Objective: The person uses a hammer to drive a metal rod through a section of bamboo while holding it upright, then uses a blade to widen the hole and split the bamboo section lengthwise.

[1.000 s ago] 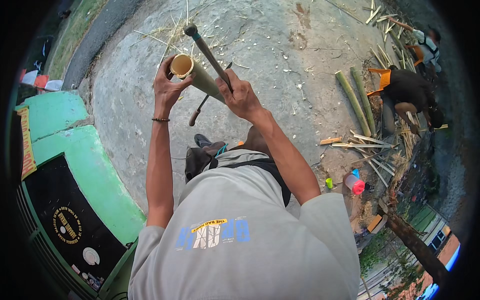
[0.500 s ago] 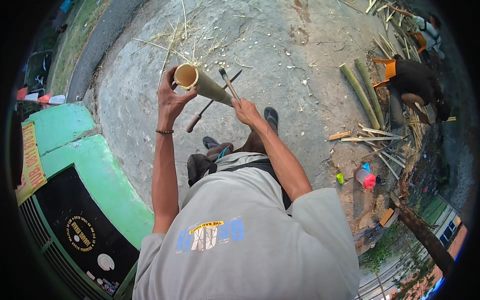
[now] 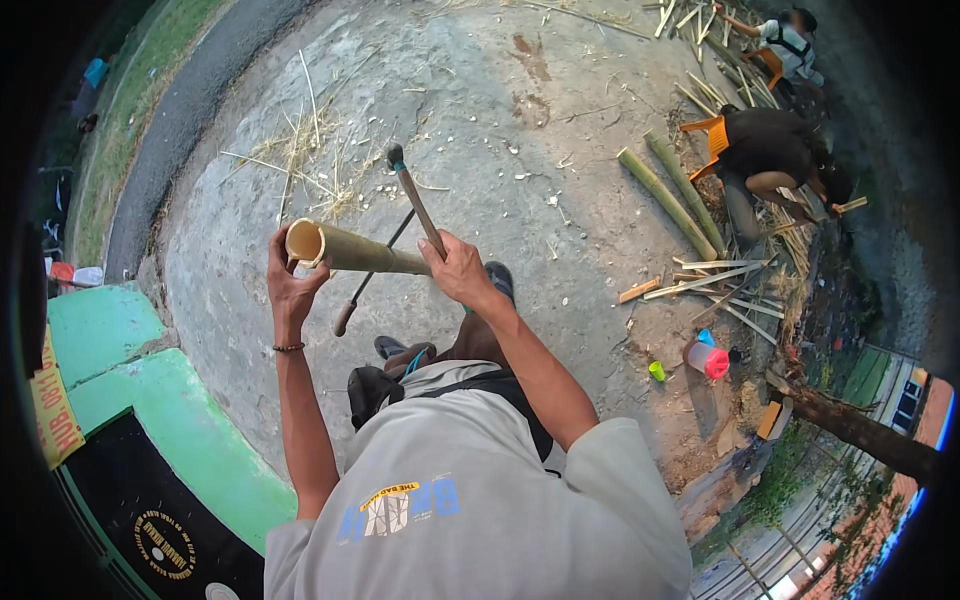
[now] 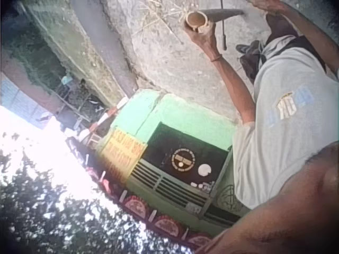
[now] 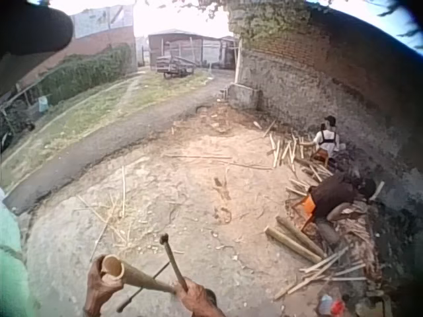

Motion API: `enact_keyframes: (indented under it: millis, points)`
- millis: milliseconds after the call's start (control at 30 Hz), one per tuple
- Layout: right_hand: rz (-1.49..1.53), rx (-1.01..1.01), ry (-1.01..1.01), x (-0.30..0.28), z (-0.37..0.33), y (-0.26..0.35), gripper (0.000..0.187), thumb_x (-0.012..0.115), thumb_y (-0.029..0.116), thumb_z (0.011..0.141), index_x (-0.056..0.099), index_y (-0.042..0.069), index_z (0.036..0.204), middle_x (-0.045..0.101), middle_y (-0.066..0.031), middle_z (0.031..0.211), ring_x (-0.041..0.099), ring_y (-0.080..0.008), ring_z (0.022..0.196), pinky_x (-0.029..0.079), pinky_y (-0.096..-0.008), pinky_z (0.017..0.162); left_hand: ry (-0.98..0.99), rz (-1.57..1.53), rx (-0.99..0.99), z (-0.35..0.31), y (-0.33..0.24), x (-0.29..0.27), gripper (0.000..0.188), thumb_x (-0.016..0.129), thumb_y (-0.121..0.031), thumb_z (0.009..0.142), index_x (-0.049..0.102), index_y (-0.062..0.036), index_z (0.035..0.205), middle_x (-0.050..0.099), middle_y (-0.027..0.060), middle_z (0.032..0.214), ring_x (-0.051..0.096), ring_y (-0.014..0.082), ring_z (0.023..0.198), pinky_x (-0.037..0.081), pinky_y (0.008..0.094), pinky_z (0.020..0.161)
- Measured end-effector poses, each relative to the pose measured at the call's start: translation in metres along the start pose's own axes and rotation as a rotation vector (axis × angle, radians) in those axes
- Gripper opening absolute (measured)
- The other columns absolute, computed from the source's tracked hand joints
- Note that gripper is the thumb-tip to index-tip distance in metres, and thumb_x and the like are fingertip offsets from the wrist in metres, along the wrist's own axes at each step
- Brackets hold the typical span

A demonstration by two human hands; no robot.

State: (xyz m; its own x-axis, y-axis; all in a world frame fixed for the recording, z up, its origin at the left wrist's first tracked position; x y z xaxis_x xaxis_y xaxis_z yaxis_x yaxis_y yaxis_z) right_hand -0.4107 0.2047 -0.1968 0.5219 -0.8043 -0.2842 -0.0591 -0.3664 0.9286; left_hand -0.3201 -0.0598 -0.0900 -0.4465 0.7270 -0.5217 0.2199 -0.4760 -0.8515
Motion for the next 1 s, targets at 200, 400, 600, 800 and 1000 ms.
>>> enact_keyframes:
  millis: [200,400,600,800,1000]
  points:
    - [0.454,0.560,0.082,0.007,-0.044,-0.135,0.028,0.056,0.030,0.104,0.053,0.004,0.095,0.051,-0.0028,0.069,0.053,-0.0131,0.057,0.044,-0.0312,0.046,0.017,-0.042,-0.041,-0.005,0.005,0.002,0.076,0.081,-0.006,0.073,0.048,-0.0031,0.141,0.058,0.0118,0.135,0.059,0.0219,0.125,0.051,0.0391,0.110]
    - [0.033,0.776,0.067,-0.042,-0.098,-0.284,0.031,0.056,0.030,0.103,0.058,0.001,0.094,0.055,-0.0054,0.068,0.055,-0.0156,0.055,0.045,-0.0315,0.046,0.010,0.007,-0.030,-0.007,0.007,0.004,0.075,0.081,-0.005,0.074,0.048,-0.0024,0.142,0.057,0.0117,0.136,0.059,0.0219,0.125,0.050,0.0394,0.110]
    - [-0.634,1.145,0.573,-0.082,-0.196,-0.449,0.037,0.054,0.030,0.092,0.070,-0.001,0.103,0.067,-0.0130,0.075,0.064,-0.0227,0.064,0.050,-0.0430,0.058,0.060,-0.001,-0.035,-0.002,0.013,0.010,0.079,0.082,-0.007,0.076,0.046,-0.0088,0.146,0.054,0.0075,0.143,0.053,0.0217,0.133,0.048,0.0418,0.111]
    - [-0.466,1.031,0.426,-0.068,-0.257,-0.458,0.042,0.054,0.035,0.094,0.072,-0.003,0.093,0.068,-0.0158,0.073,0.066,-0.0279,0.063,0.052,-0.0465,0.059,0.051,-0.012,-0.043,-0.005,0.013,0.011,0.080,0.083,-0.007,0.077,0.045,-0.0080,0.147,0.053,0.0079,0.143,0.053,0.0222,0.133,0.048,0.0420,0.110]
    - [-0.436,0.761,0.287,-0.021,-0.220,-0.419,0.055,0.055,0.046,0.097,0.074,-0.005,0.089,0.070,-0.0219,0.072,0.071,-0.0342,0.064,0.055,-0.0480,0.062,0.072,-0.013,-0.006,-0.003,-0.001,0.022,0.079,0.083,-0.008,0.075,0.046,-0.0051,0.145,0.055,0.0103,0.140,0.055,0.0228,0.130,0.048,0.0416,0.112]
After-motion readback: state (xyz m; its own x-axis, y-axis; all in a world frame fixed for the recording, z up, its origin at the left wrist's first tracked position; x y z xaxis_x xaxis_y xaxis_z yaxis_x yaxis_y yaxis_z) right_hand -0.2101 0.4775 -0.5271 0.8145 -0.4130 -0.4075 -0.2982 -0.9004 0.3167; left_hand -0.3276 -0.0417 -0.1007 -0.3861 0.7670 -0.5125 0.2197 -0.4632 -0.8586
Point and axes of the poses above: each hand's wrist, its own z-axis towards the middle knuckle, its own x-axis out of the palm, y = z × x, the point moved 9 cm from there along z, towards the middle knuckle
